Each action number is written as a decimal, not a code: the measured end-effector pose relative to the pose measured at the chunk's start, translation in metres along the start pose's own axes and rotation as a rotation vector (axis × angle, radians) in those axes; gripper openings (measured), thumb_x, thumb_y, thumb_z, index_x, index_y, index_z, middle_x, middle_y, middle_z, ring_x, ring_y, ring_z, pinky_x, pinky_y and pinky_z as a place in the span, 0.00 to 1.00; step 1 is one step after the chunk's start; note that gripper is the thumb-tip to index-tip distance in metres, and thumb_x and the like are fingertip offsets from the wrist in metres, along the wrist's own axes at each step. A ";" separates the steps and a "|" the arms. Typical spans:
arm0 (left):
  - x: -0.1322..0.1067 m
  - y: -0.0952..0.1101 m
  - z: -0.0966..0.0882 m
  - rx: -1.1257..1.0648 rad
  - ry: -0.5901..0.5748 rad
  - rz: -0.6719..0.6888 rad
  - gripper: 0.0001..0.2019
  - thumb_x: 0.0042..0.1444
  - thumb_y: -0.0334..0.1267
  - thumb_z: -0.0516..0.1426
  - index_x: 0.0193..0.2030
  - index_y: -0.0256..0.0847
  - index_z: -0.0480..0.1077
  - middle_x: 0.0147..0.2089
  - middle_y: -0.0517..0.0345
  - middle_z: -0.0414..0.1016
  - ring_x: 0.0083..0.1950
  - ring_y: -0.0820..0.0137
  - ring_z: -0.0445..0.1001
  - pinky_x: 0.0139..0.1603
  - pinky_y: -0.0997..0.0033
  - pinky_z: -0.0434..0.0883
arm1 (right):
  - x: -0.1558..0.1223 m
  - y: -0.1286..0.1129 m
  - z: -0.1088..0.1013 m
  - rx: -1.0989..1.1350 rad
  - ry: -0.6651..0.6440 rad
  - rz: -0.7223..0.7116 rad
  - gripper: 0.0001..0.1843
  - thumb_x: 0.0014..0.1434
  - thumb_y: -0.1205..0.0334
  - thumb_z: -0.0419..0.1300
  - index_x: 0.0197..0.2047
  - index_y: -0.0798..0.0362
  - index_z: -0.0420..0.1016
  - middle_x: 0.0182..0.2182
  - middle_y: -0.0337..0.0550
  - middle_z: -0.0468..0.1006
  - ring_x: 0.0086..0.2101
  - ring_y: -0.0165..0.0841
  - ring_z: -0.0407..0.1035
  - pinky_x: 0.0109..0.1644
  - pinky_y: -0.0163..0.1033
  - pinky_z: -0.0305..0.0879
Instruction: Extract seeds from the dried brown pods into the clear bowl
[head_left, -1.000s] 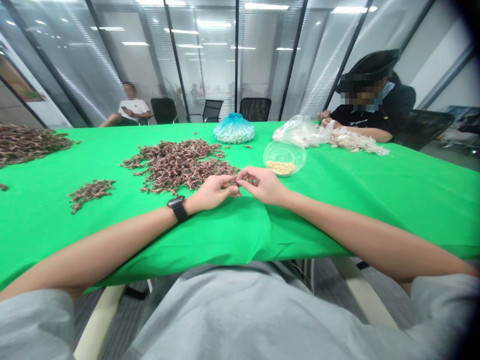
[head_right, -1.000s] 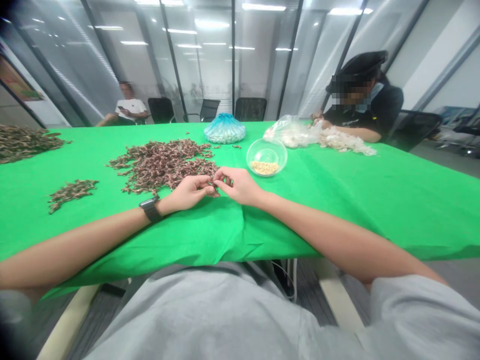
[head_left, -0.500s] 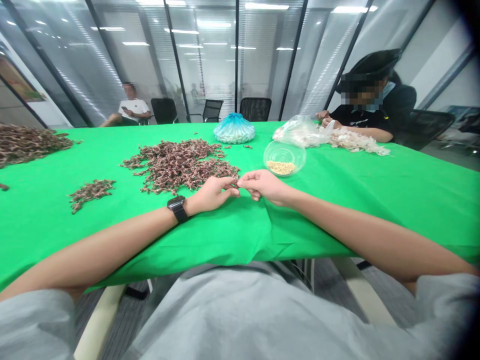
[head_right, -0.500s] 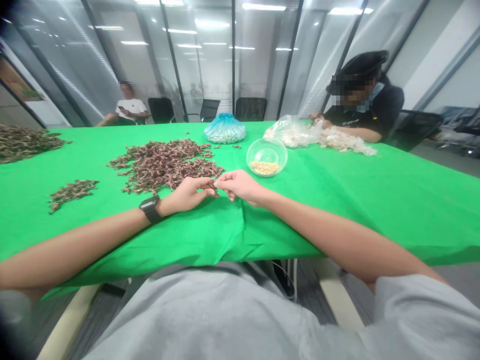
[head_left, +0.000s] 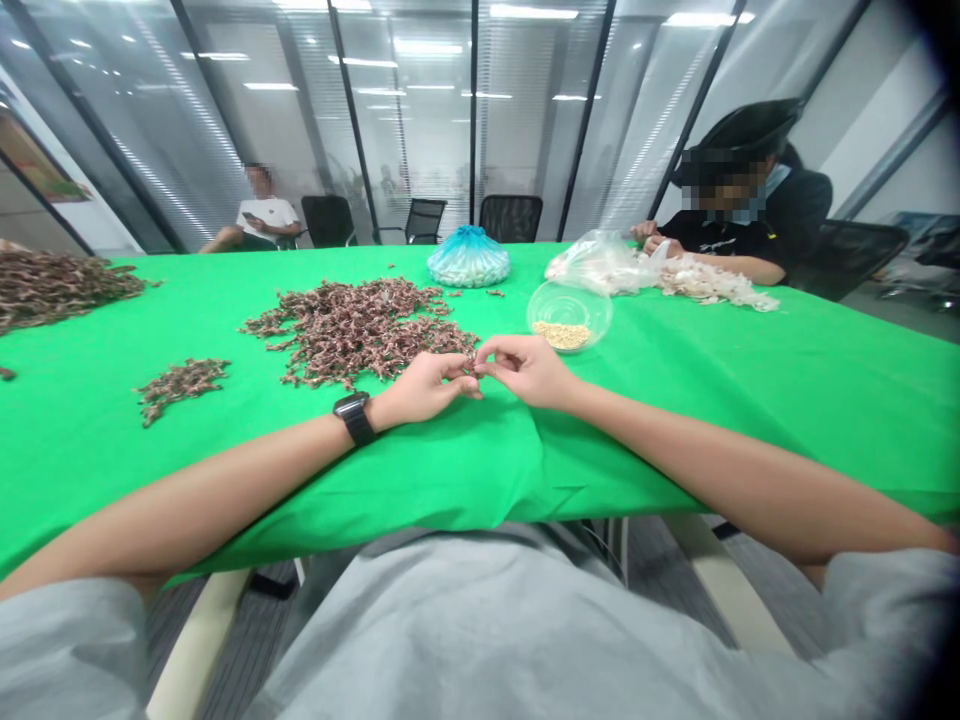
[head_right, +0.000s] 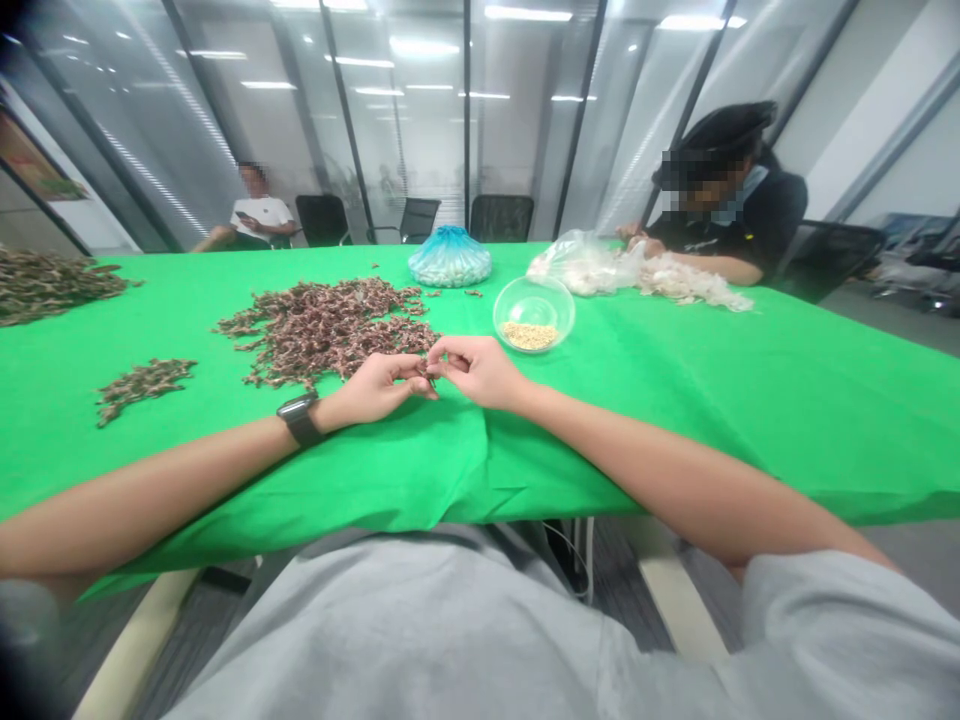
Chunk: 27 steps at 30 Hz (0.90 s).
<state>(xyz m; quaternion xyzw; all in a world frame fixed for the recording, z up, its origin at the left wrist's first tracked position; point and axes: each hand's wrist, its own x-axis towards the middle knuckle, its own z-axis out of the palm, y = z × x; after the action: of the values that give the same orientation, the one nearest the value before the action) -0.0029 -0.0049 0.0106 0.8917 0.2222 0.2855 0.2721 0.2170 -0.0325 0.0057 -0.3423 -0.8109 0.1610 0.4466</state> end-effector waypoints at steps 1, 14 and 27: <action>0.000 0.000 0.000 -0.009 0.000 0.002 0.15 0.65 0.47 0.56 0.42 0.37 0.76 0.38 0.56 0.85 0.41 0.65 0.84 0.45 0.71 0.73 | -0.001 0.001 -0.001 -0.031 -0.017 -0.034 0.08 0.64 0.59 0.61 0.38 0.54 0.78 0.19 0.28 0.52 0.22 0.25 0.48 0.28 0.35 0.47; -0.001 0.000 0.001 0.048 0.029 -0.007 0.11 0.64 0.45 0.56 0.40 0.39 0.75 0.38 0.58 0.85 0.40 0.66 0.83 0.44 0.71 0.73 | -0.001 -0.013 0.002 0.010 -0.040 0.097 0.11 0.64 0.55 0.60 0.36 0.55 0.74 0.20 0.31 0.61 0.21 0.25 0.55 0.26 0.33 0.52; 0.002 -0.001 0.002 0.006 0.060 -0.043 0.15 0.65 0.49 0.56 0.39 0.38 0.74 0.37 0.56 0.85 0.39 0.66 0.83 0.42 0.71 0.71 | 0.004 -0.004 -0.002 0.261 -0.009 0.362 0.20 0.56 0.44 0.68 0.38 0.55 0.77 0.18 0.30 0.64 0.17 0.24 0.55 0.21 0.33 0.49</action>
<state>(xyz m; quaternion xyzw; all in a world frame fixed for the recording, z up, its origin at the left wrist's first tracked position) -0.0006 -0.0036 0.0093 0.8786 0.2503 0.3053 0.2686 0.2151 -0.0325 0.0115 -0.4210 -0.7104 0.3434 0.4474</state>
